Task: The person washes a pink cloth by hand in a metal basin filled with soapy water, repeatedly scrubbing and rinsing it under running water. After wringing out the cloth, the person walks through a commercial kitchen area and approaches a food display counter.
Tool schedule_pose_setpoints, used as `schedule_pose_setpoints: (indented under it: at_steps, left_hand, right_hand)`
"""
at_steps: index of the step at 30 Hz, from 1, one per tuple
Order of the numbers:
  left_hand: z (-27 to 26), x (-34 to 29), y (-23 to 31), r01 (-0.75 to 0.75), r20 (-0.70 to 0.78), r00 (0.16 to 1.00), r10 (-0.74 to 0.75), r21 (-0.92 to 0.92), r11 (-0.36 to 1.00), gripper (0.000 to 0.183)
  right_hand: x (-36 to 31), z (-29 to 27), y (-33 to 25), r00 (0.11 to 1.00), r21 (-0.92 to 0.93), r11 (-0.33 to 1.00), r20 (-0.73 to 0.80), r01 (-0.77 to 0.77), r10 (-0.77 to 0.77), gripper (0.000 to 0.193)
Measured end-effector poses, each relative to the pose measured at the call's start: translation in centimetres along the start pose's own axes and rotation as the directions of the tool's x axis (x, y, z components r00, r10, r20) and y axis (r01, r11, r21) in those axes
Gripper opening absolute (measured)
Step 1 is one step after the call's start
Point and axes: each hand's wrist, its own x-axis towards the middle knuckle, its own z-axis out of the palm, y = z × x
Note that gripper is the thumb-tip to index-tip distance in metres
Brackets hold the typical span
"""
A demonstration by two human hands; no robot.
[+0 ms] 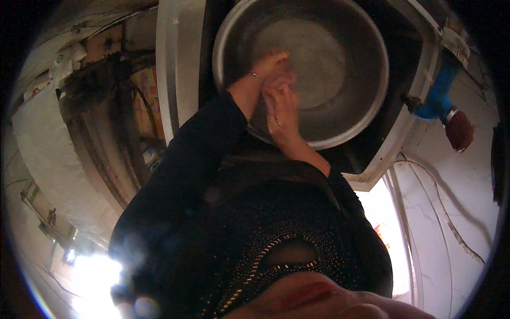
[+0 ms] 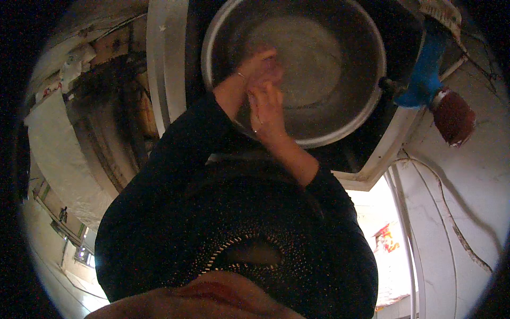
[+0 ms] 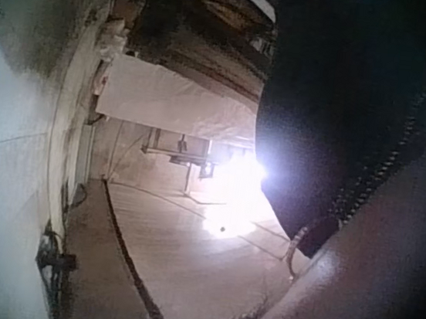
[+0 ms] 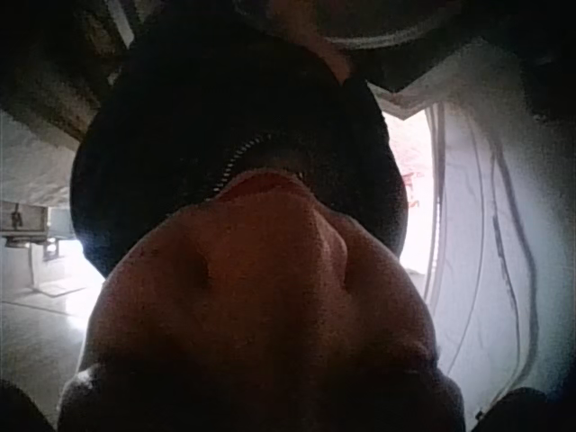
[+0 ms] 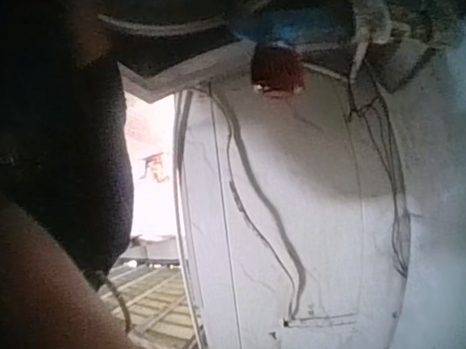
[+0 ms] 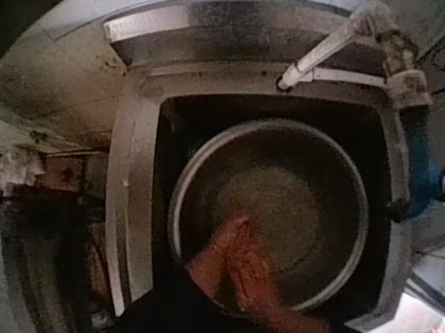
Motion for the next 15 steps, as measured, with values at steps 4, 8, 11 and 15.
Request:
schedule_pose_setpoints:
  at_steps: [4,8,11,15]
  left_hand:
    - [0.7,0.4,-2.1,-0.262,0.262,0.922,0.284,-0.116,0.958,0.021]
    - [3.2,-0.9,-2.7,-0.148,0.109,0.983,0.146,0.017,0.989,0.023]
    - [4.5,-1.8,-1.1,-0.178,0.149,0.977,0.15,0.202,0.963,0.026]
    - [3.6,-1.7,2.2,-0.249,-0.122,0.961,0.248,0.006,0.968,0.029]
  right_hand:
    - [2.9,0.6,2.8,0.946,-0.265,0.94,-0.181,0.215,-0.267,0.024]
    - [7.1,-0.4,10.3,0.967,-0.083,0.964,-0.058,-0.254,0.249,0.024]
    - [9.0,-3.8,14.3,0.855,-0.124,0.869,0.156,-0.48,0.494,0.031]
    - [10.5,-7.3,17.2,0.792,-0.261,0.751,-0.113,-0.606,0.6,0.043]
